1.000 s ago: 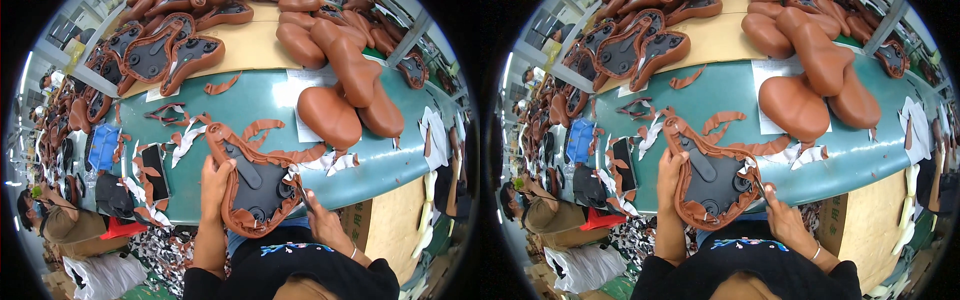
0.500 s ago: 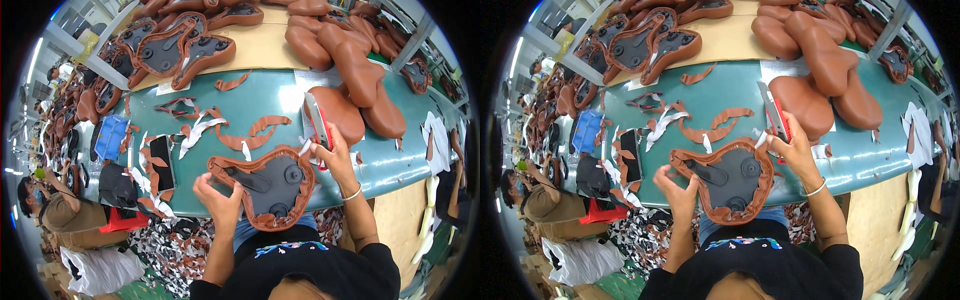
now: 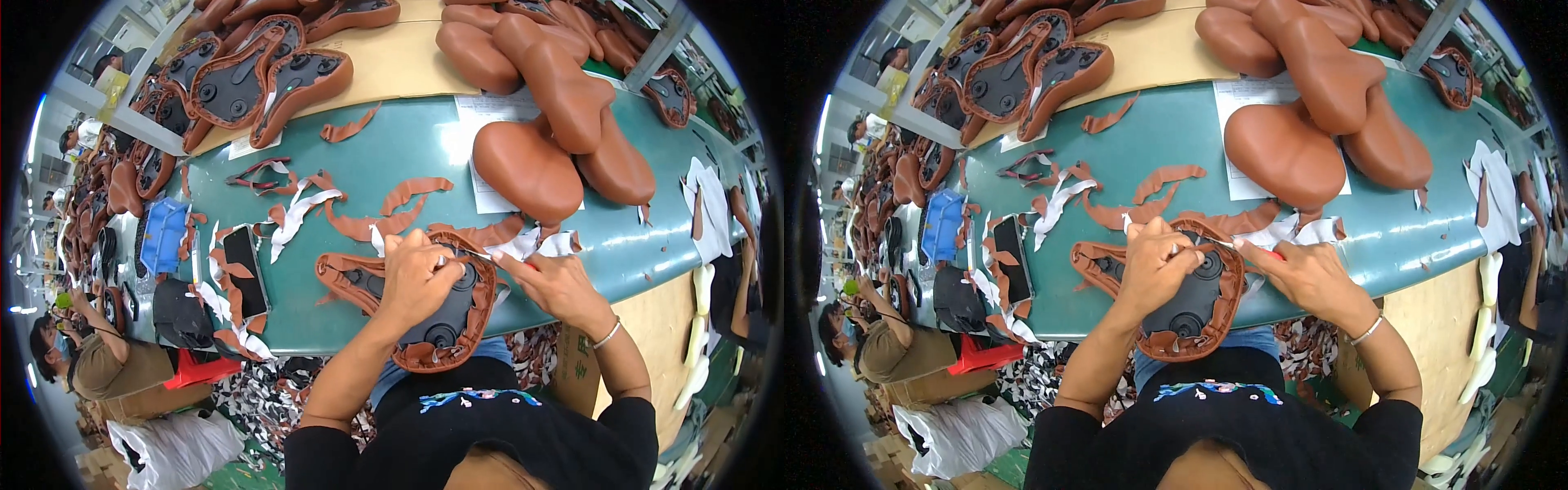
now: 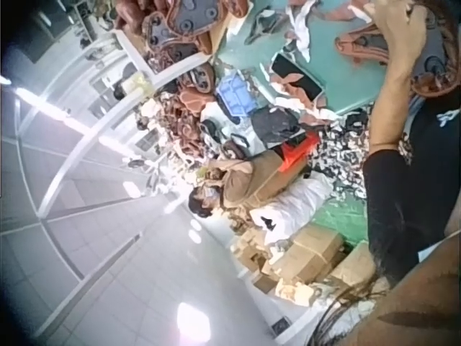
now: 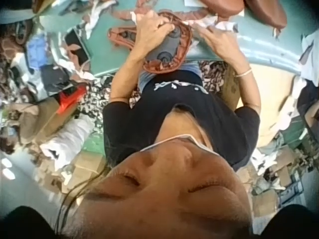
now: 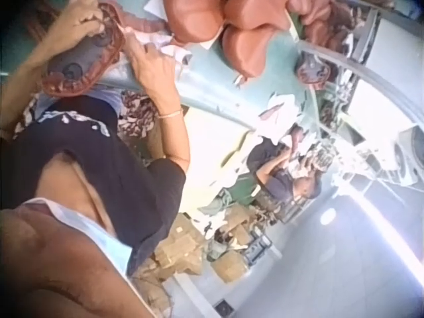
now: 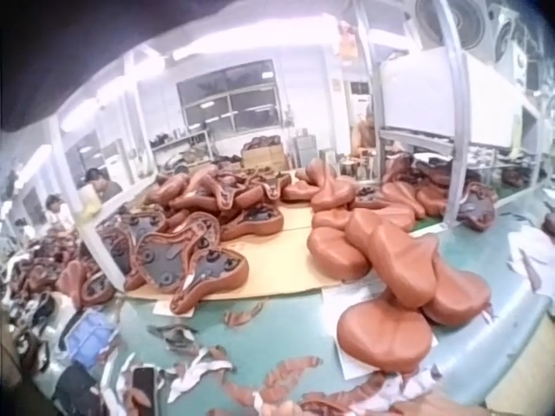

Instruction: Trim excess material from the underside of a bicycle seat using a utility knife.

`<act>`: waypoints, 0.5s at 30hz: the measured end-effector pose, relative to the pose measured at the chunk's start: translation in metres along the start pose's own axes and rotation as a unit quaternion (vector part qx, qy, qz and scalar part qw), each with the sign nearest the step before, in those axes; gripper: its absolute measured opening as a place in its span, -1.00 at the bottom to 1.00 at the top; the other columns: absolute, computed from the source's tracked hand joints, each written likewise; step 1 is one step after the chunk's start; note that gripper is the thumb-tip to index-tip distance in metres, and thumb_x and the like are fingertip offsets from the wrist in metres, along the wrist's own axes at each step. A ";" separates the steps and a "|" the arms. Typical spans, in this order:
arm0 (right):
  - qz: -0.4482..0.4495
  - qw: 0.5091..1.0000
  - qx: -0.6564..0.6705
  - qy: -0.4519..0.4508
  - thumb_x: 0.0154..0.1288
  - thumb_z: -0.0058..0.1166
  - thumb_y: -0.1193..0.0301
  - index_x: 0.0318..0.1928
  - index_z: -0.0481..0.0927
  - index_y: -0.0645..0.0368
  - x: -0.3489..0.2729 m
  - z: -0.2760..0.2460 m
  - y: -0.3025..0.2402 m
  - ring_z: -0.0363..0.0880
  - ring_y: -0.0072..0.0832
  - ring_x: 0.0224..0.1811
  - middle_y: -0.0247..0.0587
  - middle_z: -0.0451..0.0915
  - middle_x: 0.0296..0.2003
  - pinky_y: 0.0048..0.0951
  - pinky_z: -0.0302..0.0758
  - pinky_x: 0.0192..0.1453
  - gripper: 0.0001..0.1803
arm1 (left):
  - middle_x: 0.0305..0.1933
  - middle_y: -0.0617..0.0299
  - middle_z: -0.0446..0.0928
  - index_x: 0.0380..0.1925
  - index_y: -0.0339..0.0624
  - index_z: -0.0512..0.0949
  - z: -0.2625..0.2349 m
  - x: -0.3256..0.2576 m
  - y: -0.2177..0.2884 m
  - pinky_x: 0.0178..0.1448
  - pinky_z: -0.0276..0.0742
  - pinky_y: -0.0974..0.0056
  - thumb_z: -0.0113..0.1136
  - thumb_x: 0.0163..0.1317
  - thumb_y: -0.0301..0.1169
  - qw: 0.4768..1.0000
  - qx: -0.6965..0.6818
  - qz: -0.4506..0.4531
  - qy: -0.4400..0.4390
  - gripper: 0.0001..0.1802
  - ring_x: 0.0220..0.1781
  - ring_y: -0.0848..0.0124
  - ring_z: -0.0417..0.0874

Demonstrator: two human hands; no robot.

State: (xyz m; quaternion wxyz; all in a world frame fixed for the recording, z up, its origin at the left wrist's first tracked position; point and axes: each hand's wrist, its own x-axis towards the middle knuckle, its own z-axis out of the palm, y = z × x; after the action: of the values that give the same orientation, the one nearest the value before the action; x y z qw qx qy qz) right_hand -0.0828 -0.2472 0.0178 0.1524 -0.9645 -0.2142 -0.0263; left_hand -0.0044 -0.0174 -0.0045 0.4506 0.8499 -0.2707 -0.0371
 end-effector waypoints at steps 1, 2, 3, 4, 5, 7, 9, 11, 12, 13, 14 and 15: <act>-0.007 0.999 -0.039 -0.006 0.09 0.09 0.44 0.23 0.35 -0.09 0.002 0.002 -0.002 0.48 -0.29 -0.64 -0.19 0.44 -0.59 -0.30 0.34 -0.62 -0.38 | -0.61 0.28 0.46 -0.70 -0.18 0.57 0.000 0.001 -0.001 -0.01 0.04 0.24 0.26 -0.07 -0.36 0.999 -0.019 -0.029 -0.003 -0.84 -0.35 0.45 0.39; 0.001 0.999 -0.045 -0.015 0.12 0.04 0.46 0.26 0.31 -0.09 -0.002 0.001 -0.011 0.48 -0.27 -0.66 -0.15 0.44 -0.59 -0.28 0.32 -0.64 -0.37 | -0.62 0.29 0.49 -0.71 -0.18 0.57 0.001 0.000 -0.003 -0.02 0.15 0.23 0.21 -0.07 -0.36 0.999 -0.029 -0.037 0.026 -0.83 -0.39 0.47 0.43; 0.001 0.999 -0.046 -0.016 0.12 0.04 0.46 0.26 0.31 -0.09 -0.011 0.006 -0.020 0.48 -0.27 -0.66 -0.15 0.44 -0.59 -0.28 0.32 -0.64 -0.37 | -0.62 0.29 0.49 -0.71 -0.18 0.57 -0.002 0.001 -0.002 -0.02 0.15 0.23 0.21 -0.07 -0.36 0.998 -0.030 -0.038 0.026 -0.83 -0.39 0.47 0.43; 0.048 0.998 -0.033 -0.019 0.13 0.03 0.47 0.28 0.30 -0.06 -0.023 0.014 -0.029 0.46 -0.27 -0.67 -0.14 0.43 -0.59 -0.27 0.32 -0.64 -0.37 | -0.62 0.29 0.49 -0.74 -0.18 0.54 -0.006 0.003 0.001 -0.07 0.22 0.24 0.16 -0.07 -0.38 0.955 -0.255 -0.133 0.065 -0.83 -0.43 0.47 0.43; 0.095 0.995 -0.020 -0.022 0.14 0.01 0.48 0.29 0.28 -0.03 -0.033 0.021 -0.037 0.45 -0.26 -0.68 -0.12 0.42 -0.60 -0.27 0.32 -0.64 -0.36 | -0.62 0.29 0.49 -0.77 -0.18 0.51 -0.011 0.006 0.002 -0.13 0.29 0.24 0.11 -0.06 -0.40 0.852 -0.464 -0.221 0.098 -0.81 -0.48 0.47 0.43; 0.099 0.994 -0.046 0.010 0.16 0.00 0.49 0.30 0.25 0.03 -0.042 0.025 -0.057 0.41 -0.24 -0.70 -0.12 0.41 -0.60 -0.24 0.32 -0.65 -0.36 | -0.56 0.21 0.55 -0.79 -0.18 0.46 -0.016 0.006 -0.010 -0.32 0.34 0.32 0.04 -0.09 -0.43 0.821 -0.527 -0.161 0.146 -0.82 -0.53 0.47 0.41; 0.185 0.982 -0.004 -0.037 0.17 -0.01 0.49 0.31 0.24 0.03 -0.041 0.022 -0.069 0.41 -0.21 -0.68 -0.12 0.41 -0.59 -0.22 0.33 -0.62 -0.36 | -0.62 0.19 0.46 -0.67 -0.25 0.48 -0.020 0.002 -0.019 -0.40 0.31 0.35 0.04 -0.10 -0.44 0.714 -0.691 -0.087 0.064 -0.88 -0.54 0.40 0.41; 0.132 0.989 -0.033 0.052 0.18 -0.01 0.48 0.30 0.26 -0.02 -0.024 0.023 -0.058 0.45 -0.17 -0.63 -0.11 0.43 -0.57 -0.20 0.34 -0.58 -0.38 | -0.65 0.17 0.42 -0.60 -0.29 0.49 -0.024 0.001 -0.014 -0.45 0.30 0.36 0.05 -0.10 -0.44 0.652 -0.756 -0.045 0.029 -0.88 -0.54 0.36 0.41; 0.138 0.990 -0.027 0.029 0.19 -0.02 0.47 0.28 0.28 -0.01 -0.012 0.018 -0.051 0.46 -0.17 -0.61 -0.12 0.44 -0.56 -0.21 0.33 -0.57 -0.40 | -0.64 0.15 0.39 -0.60 -0.27 0.48 -0.024 0.014 0.002 -0.45 0.30 0.29 0.09 -0.08 -0.45 0.893 -0.431 0.056 0.111 -0.90 -0.52 0.30 0.42; 0.141 0.990 -0.018 0.008 0.20 -0.02 0.46 0.27 0.29 -0.01 -0.001 0.012 -0.045 0.47 -0.17 -0.59 -0.12 0.45 -0.56 -0.21 0.32 -0.57 -0.42 | -0.63 0.13 0.37 -0.60 -0.26 0.47 -0.025 0.022 0.014 -0.45 0.31 0.23 0.14 -0.06 -0.46 0.973 -0.024 0.146 0.177 -0.91 -0.49 0.25 0.43; 0.117 0.992 -0.034 0.013 0.20 -0.02 0.43 0.25 0.30 0.04 0.012 0.010 -0.037 0.46 -0.20 -0.62 -0.14 0.46 -0.56 -0.22 0.29 -0.59 -0.44 | -0.56 0.08 0.41 -0.60 -0.25 0.47 -0.030 0.024 0.002 -0.41 0.37 0.15 0.24 -0.07 -0.48 0.978 0.098 0.134 0.123 -0.87 -0.43 0.17 0.47; 0.112 0.993 -0.039 0.015 0.20 -0.02 0.43 0.25 0.30 0.04 0.019 0.011 -0.038 0.46 -0.20 -0.62 -0.14 0.46 -0.56 -0.22 0.29 -0.59 -0.44 | -0.56 0.08 0.41 -0.60 -0.25 0.47 -0.029 0.031 -0.007 -0.41 0.37 0.15 0.24 -0.07 -0.48 0.977 0.098 0.136 0.131 -0.87 -0.43 0.17 0.47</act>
State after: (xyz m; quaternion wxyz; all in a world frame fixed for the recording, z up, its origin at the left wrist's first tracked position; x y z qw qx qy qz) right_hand -0.0815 -0.2035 0.0201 0.1194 -0.9871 -0.1016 -0.0316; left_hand 0.0337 -0.0074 0.0124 0.3974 0.8429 -0.3246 0.1624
